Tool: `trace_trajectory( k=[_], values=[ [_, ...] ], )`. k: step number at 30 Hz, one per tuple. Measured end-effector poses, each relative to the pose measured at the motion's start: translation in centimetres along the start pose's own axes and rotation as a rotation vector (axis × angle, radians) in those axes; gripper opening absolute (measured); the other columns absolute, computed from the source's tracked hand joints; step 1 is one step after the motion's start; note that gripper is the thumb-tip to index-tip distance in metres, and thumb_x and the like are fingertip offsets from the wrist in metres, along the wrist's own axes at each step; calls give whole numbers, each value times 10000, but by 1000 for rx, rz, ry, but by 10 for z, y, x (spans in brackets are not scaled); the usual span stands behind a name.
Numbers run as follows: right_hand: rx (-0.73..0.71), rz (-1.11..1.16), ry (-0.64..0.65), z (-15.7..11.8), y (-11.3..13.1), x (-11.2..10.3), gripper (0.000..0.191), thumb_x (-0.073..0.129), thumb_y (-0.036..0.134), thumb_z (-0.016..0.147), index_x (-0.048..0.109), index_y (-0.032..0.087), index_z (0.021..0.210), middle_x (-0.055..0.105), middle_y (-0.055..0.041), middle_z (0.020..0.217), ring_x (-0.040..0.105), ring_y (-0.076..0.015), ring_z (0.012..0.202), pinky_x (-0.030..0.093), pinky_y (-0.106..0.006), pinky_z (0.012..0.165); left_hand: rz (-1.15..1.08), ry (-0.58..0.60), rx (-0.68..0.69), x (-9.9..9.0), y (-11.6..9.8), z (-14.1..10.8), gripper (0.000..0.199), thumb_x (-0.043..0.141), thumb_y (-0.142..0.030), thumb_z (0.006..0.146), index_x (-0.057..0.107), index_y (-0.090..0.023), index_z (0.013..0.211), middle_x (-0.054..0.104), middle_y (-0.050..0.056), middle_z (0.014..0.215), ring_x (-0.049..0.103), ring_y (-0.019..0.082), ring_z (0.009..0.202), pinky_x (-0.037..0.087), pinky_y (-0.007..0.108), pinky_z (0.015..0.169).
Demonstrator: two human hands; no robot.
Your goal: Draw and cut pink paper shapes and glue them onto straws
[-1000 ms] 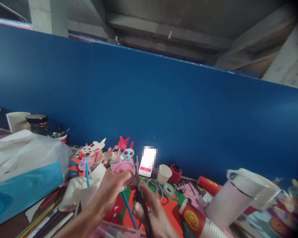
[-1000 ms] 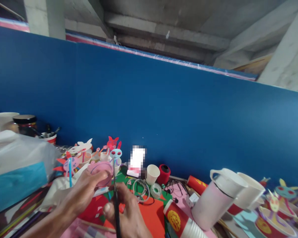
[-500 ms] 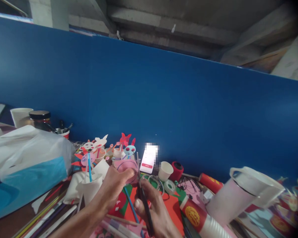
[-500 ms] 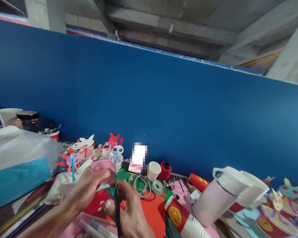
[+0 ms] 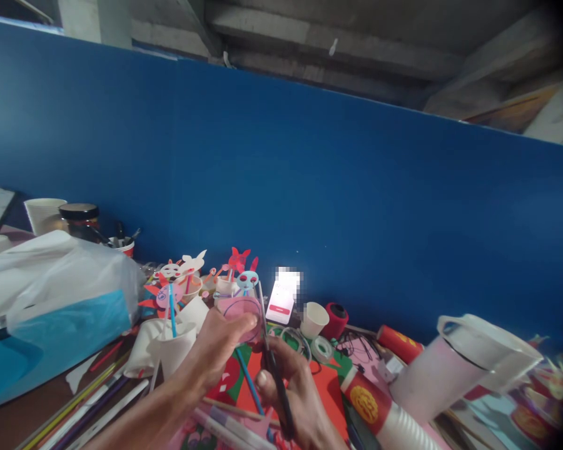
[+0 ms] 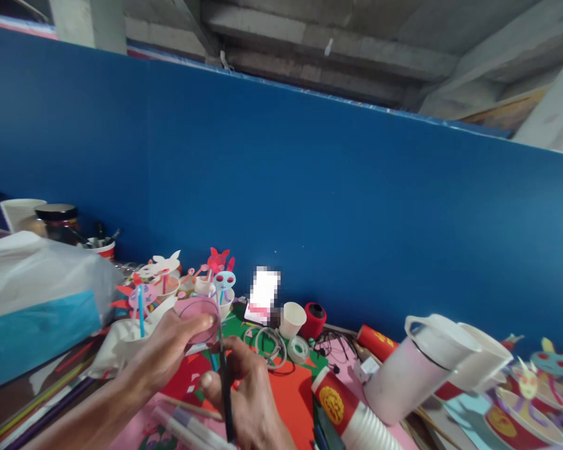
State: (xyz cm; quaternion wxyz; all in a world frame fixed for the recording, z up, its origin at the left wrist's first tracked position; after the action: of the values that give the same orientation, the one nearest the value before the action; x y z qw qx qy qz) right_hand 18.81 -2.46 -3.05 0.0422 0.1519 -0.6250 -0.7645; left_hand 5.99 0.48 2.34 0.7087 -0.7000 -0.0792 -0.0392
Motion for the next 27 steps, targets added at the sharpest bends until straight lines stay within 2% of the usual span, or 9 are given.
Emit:
trace_trajectory(
  k=[7,18,27],
  values=[
    [-11,-11,-7,-1,-1,-2,522,610,558,713,563,147,1031,398,30,656,369,-96,571,346,-210,502,39,13,1,-1,-3,-1,143,580,-254,579,511,-161,495,439,-49,470,369,90,475,318,220,453],
    [91,20,-21,-1,1,1,640,629,658,612,567,130,968,378,39,589,355,-92,520,373,-208,423,-14,49,-17,-3,5,1,127,580,-243,592,520,-151,529,487,-34,506,416,103,500,354,237,497],
    [-21,-88,29,-2,2,-5,447,587,567,725,554,179,945,433,11,716,390,-122,642,366,-221,559,-18,109,-61,-1,9,4,130,612,-210,553,518,-154,483,477,-45,480,412,96,493,356,228,499]
  ],
)
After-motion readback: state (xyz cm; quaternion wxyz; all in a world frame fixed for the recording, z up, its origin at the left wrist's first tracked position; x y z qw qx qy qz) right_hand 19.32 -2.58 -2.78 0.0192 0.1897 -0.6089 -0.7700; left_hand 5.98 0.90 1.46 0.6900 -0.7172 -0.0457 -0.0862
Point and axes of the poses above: each hand's wrist, its own z-axis towards the middle knuckle, its own x-axis out of the palm, y = z × x, the point moved 4 cm from there along z, towards the middle knuckle
